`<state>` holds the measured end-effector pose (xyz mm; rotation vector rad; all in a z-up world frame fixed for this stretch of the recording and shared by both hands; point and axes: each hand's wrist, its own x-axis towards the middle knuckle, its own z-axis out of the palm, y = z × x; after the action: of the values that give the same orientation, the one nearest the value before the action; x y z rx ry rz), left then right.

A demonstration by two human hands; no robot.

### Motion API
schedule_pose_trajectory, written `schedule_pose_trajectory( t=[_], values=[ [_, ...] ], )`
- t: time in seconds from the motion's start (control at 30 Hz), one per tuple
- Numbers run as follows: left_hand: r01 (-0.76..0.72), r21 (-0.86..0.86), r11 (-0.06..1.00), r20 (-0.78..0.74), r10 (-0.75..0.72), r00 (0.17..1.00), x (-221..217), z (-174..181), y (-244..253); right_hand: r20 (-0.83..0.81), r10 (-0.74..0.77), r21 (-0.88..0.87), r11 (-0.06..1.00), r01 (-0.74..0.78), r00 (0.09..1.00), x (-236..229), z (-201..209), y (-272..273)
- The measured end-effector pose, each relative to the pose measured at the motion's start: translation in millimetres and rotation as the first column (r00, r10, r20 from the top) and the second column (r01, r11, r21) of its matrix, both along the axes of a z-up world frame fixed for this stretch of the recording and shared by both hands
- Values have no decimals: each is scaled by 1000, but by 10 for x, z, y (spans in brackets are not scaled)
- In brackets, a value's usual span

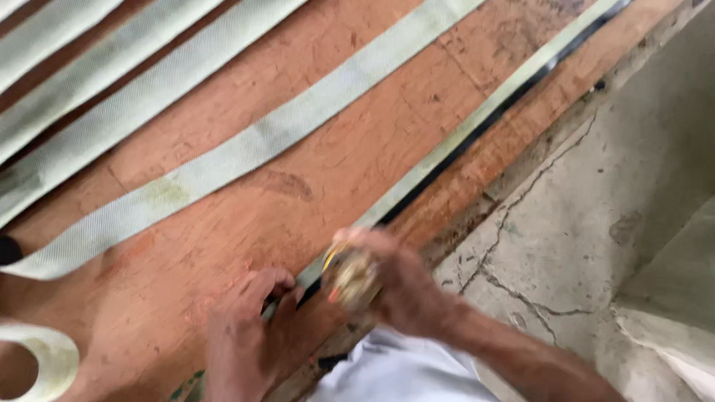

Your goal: The person aligns a black strip along a light-colored webbing strap on a wooden table, then uses a plastic bottle to press the strip onto the strap. The person repeats this process on multiple straps, ensuring the strip adheres along the length of each strap.

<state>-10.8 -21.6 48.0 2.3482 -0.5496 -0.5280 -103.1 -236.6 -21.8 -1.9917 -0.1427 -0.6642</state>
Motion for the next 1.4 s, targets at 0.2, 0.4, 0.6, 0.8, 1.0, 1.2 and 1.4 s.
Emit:
schedule_pose_trajectory(
  t=[0.2, 0.4, 0.6, 0.8, 1.0, 1.2, 1.4],
  values=[
    [-9, 7, 1000, 74, 9, 997, 21, 10, -253, -64, -289, -159, 948, 277, 955, 57, -352, -1387],
    [81, -13, 997, 7, -81, 997, 69, 19, -454, -67, -602, -367, 757, 541, 796, -195, -946, -3234],
    [126, 0, 992, 93, -126, 988, 15, 40, -345, 40, -639, -292, 728, 620, 769, 32, -769, -3648],
    [78, -26, 997, 91, -75, 993, -69, 43, -104, -60, -395, 18, 918, 397, 917, -204, -408, -888],
    [56, 14, 998, 60, -57, 997, -102, 6, -40, 5, -11, -67, 998, 12, 1000, -23, -294, 37],
    [12, 76, 997, 21, -14, 1000, -92, -12, -64, -3, -518, -218, 835, 505, 855, 142, 193, -1656],
    [59, 58, 997, 61, -62, 996, -88, -97, 19, -112, -5, 323, 945, 42, 994, -31, 181, -481]
  ],
)
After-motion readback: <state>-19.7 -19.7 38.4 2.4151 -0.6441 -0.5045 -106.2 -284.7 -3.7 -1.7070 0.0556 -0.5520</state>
